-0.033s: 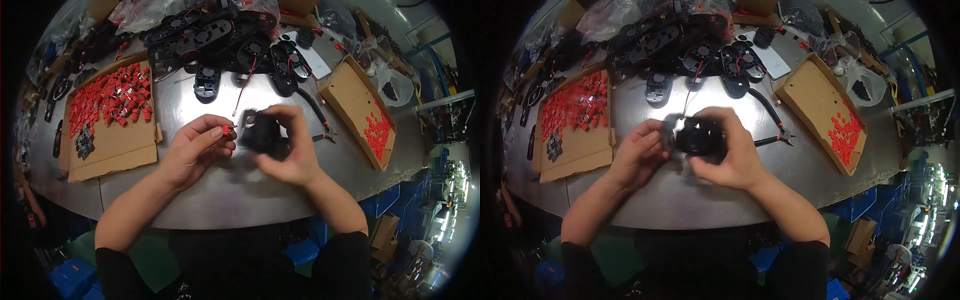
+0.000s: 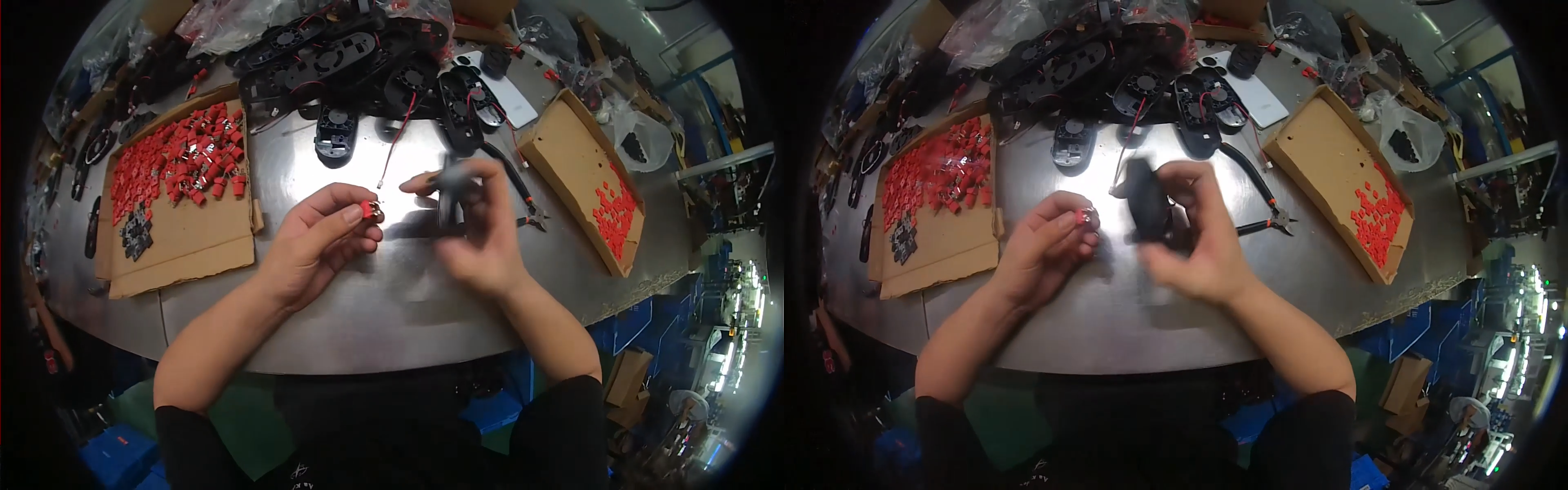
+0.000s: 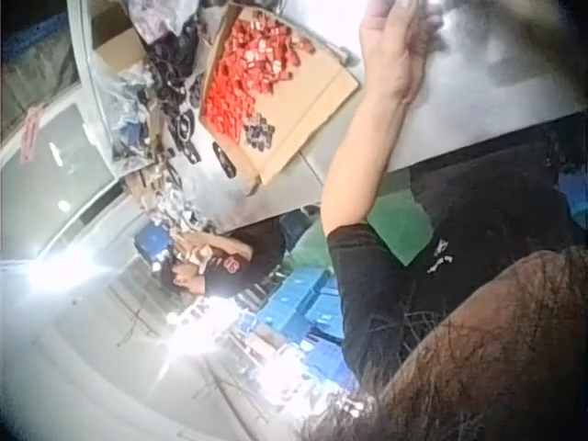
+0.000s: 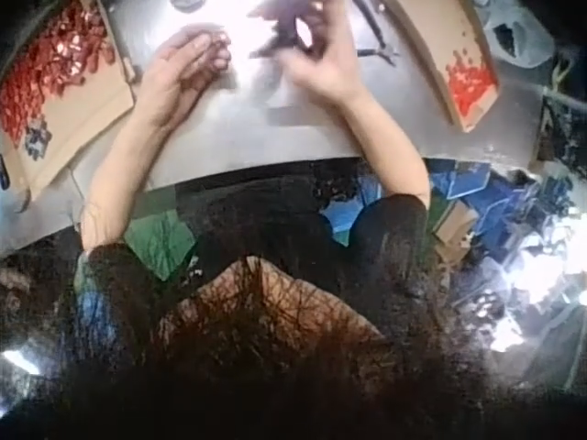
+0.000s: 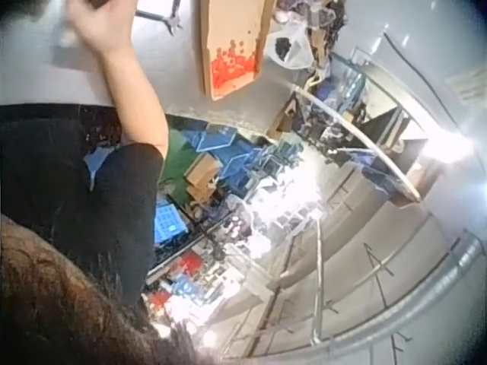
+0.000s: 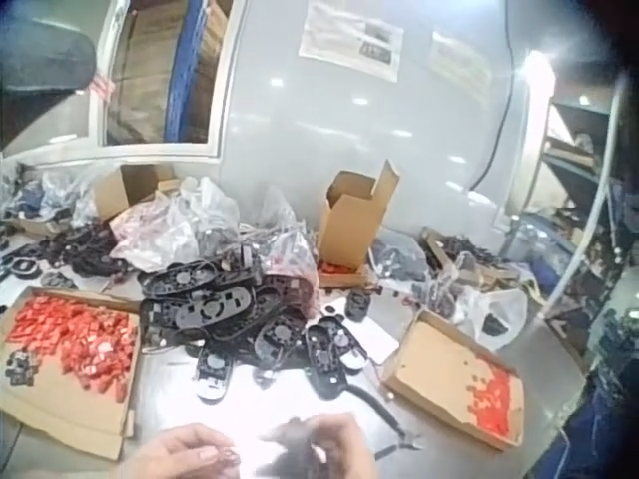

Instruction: Assembling small red plastic components into a black device housing using pliers at a factory workstation.

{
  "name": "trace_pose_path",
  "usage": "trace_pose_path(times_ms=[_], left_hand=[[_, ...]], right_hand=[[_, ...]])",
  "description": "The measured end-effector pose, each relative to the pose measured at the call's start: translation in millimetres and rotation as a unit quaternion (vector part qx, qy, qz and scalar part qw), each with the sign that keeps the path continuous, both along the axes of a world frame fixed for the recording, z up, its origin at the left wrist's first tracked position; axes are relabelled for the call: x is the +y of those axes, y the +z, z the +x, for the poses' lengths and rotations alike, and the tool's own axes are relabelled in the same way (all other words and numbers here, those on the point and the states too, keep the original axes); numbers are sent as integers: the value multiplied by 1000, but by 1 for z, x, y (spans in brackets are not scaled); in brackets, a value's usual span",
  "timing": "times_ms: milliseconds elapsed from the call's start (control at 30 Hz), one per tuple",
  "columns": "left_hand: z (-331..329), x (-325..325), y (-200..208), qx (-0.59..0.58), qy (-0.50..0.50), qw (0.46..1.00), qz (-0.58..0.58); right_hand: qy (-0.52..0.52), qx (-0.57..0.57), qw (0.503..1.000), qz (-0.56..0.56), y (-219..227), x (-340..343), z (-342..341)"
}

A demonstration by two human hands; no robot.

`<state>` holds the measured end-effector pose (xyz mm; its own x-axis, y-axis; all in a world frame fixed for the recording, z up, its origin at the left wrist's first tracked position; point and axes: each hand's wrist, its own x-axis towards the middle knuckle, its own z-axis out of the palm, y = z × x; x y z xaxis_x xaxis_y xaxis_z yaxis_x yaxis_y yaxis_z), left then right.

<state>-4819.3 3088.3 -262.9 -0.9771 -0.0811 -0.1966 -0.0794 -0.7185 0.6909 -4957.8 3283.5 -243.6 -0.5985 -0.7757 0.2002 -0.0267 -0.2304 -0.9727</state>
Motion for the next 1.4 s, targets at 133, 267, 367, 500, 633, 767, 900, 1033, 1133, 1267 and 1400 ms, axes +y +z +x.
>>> trace_pose_path(times_ms=[133,267,367,500,633,767,900,1033,1133,1267,1400], left_hand=[[3,7,17,-1,61,996,-68],[6,-5,-2,131,26,987,-87],[13,0,3,58,22,972,-228],[15,22,18,30,43,932,-358],[14,29,11,62,93,891,-441],[14,32,18,120,57,925,-356],[14,10,11,82,-80,974,-195],[16,5,10,36,-212,971,-102],[15,12,20,-11,-279,953,-116],[17,17,32,8,-288,932,-221],[19,23,34,-31,-216,958,-188]], right_hand=[[131,-213,953,-169,1,-1,-19],[237,-332,909,-88,-7,-1,-8],[161,-241,956,41,-3,-1,5],[62,-134,983,109,-9,-3,23],[-19,401,904,149,6,-7,34],[22,528,843,100,15,-1,37],[-46,415,908,-31,12,9,13],[-19,201,979,16,13,28,-3],[-89,173,981,9,7,23,20],[116,150,981,46,27,8,24],[102,3,981,162,35,10,25]])
